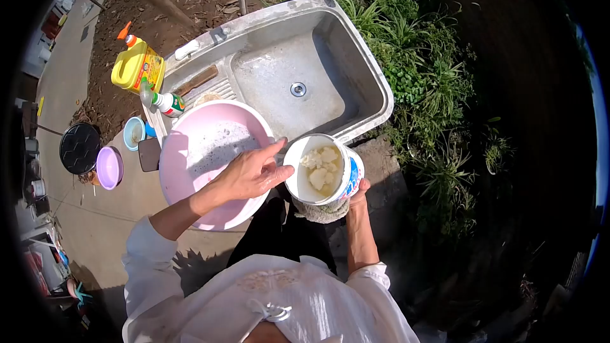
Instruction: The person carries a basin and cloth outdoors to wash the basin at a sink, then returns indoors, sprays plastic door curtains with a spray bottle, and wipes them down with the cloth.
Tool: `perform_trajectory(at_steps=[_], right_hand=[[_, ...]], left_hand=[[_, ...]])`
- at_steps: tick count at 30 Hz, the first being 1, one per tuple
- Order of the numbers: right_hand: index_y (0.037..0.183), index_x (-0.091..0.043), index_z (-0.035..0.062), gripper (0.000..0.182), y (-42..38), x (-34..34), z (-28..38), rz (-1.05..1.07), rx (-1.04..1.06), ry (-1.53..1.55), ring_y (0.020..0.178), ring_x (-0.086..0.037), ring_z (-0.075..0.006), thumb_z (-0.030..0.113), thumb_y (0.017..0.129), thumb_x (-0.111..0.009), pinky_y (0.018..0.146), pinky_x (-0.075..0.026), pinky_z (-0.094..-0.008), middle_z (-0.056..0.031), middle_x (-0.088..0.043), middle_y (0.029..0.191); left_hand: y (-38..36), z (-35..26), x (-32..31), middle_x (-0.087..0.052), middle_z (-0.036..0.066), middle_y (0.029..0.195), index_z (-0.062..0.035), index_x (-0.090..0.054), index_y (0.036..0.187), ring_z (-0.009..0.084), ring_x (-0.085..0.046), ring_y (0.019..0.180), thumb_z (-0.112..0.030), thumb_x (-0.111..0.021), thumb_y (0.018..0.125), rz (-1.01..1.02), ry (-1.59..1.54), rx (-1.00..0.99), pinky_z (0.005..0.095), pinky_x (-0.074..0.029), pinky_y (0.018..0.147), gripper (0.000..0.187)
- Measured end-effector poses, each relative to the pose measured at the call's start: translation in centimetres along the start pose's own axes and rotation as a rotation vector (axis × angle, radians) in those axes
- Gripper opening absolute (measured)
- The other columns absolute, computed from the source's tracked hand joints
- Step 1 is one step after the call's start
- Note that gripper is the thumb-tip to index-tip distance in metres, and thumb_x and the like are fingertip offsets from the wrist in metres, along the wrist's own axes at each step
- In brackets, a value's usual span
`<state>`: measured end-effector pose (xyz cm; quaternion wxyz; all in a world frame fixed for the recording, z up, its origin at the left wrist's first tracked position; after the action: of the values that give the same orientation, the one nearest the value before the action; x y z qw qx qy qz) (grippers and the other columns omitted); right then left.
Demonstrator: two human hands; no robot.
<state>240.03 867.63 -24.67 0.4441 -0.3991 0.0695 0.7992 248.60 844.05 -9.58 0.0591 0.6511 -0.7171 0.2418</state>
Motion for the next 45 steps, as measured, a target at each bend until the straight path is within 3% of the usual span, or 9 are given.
perform_trajectory(at_steps=[5,9,11,14,23,28,35,43,45], right_hand=[[0.13,-0.042,0.0007,0.091,-8.0,5.1,0.9,-0.075,0.04,0.068,0.105,-0.057,-0.0281,0.061,0.065,-0.066,0.092,-0.046,-0.0415,-0.0142,-0.055,0.12],[0.129,-0.042,0.0003,0.091,-13.4,8.9,0.6,-0.075,0.049,0.12,0.105,-0.057,-0.0277,0.059,0.065,-0.068,0.092,-0.047,-0.0411,-0.0141,-0.056,0.119],[0.129,-0.043,0.0001,0.091,-15.4,10.2,0.6,-0.094,0.06,0.151,0.105,-0.058,-0.0275,0.058,0.065,-0.069,0.091,-0.047,-0.0409,-0.014,-0.056,0.119],[0.129,-0.043,0.0002,0.084,-19.2,13.4,-0.4,-0.488,0.055,0.174,0.104,-0.058,-0.0266,0.062,0.076,-0.059,0.09,-0.048,-0.0395,-0.0139,-0.057,0.119],[0.124,-0.047,0.0026,0.052,-30.0,25.4,-4.8,-1.027,0.002,0.596,0.101,-0.056,-0.0278,0.038,0.087,-0.056,0.086,-0.048,-0.043,-0.0142,-0.055,0.112],[0.121,-0.051,0.0029,0.041,-32.3,28.0,-9.8,-0.93,0.028,0.359,0.092,-0.062,-0.0235,0.021,0.086,-0.061,0.083,-0.051,-0.0365,-0.0142,-0.062,0.105],[0.133,-0.038,0.003,0.076,-28.5,25.7,-12.9,-0.628,0.062,0.5,0.11,-0.051,-0.0199,0.057,0.082,-0.055,0.094,-0.041,-0.0346,-0.0107,-0.052,0.124],[0.133,-0.037,0.0015,0.101,-32.7,31.1,-12.6,-0.538,0.151,0.621,0.116,-0.049,-0.0253,0.073,0.066,-0.058,0.097,-0.042,-0.0421,-0.0114,-0.048,0.13],[0.134,-0.037,0.0016,0.101,-33.9,31.3,-11.5,-0.525,0.128,0.544,0.116,-0.049,-0.0255,0.073,0.065,-0.059,0.096,-0.042,-0.0423,-0.0115,-0.048,0.13]], left_hand=[[2.5,-1.9,-8.1,-0.061,0.022,0.079,0.0017,-0.056,0.097,0.0382,-0.061,0.075,-0.033,-0.054,0.086,0.136,-0.02,-0.132,0.0433,-0.046,0.066,0.037],[3.8,0.8,-15.8,-0.056,0.011,0.062,0.0033,-0.058,0.093,0.0159,-0.052,0.055,-0.018,-0.049,0.087,0.258,-0.008,-0.039,0.0335,-0.043,0.054,0.024],[4.1,1.1,-19.1,-0.061,0.018,0.069,0.0043,-0.06,0.091,0.0261,-0.063,0.066,-0.022,-0.051,0.085,0.318,-0.136,0.072,0.038,-0.047,0.061,0.028],[4.5,2.1,-23.7,-0.058,0.002,0.075,0.0022,-0.06,0.095,0.0089,-0.049,0.063,-0.016,-0.049,0.086,0.428,-0.337,0.322,0.0266,-0.042,0.056,0.023],[4.7,18.3,-36.0,-0.05,0.001,0.064,0.0,-0.054,0.077,0.009,-0.043,0.054,-0.008,-0.049,0.082,0.044,-0.265,0.762,0.0262,-0.035,0.051,0.011],[5.4,21.9,-37.6,-0.052,0.003,0.062,0.0026,-0.057,0.081,0.0104,-0.047,0.054,-0.009,-0.048,0.082,0.101,0.035,0.708,0.0286,-0.036,0.05,0.015],[7.2,12.1,-41.9,-0.057,0.003,0.074,0.0039,-0.058,0.095,0.0081,-0.051,0.064,-0.014,-0.049,0.088,0.521,0.082,0.672,0.0239,-0.042,0.058,0.021],[7.9,4.6,-41.6,-0.058,0.026,0.08,0.0046,-0.055,0.087,0.0389,-0.058,0.079,-0.021,-0.051,0.082,0.556,0.226,-0.05,0.0439,-0.045,0.069,0.026],[7.5,2.9,-40.6,-0.058,0.026,0.078,0.0049,-0.055,0.086,0.0394,-0.058,0.076,-0.02,-0.05,0.082,0.569,0.156,0.124,0.0448,-0.044,0.068,0.026]])
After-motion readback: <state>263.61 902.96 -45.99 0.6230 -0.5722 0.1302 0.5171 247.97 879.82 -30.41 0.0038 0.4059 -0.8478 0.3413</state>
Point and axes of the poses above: each hand's wrist, its own y-axis towards the middle knuckle, its own x-axis out of the back of the hand, z = x × y, the point moved 5 cm from there along y, towards the middle knuckle
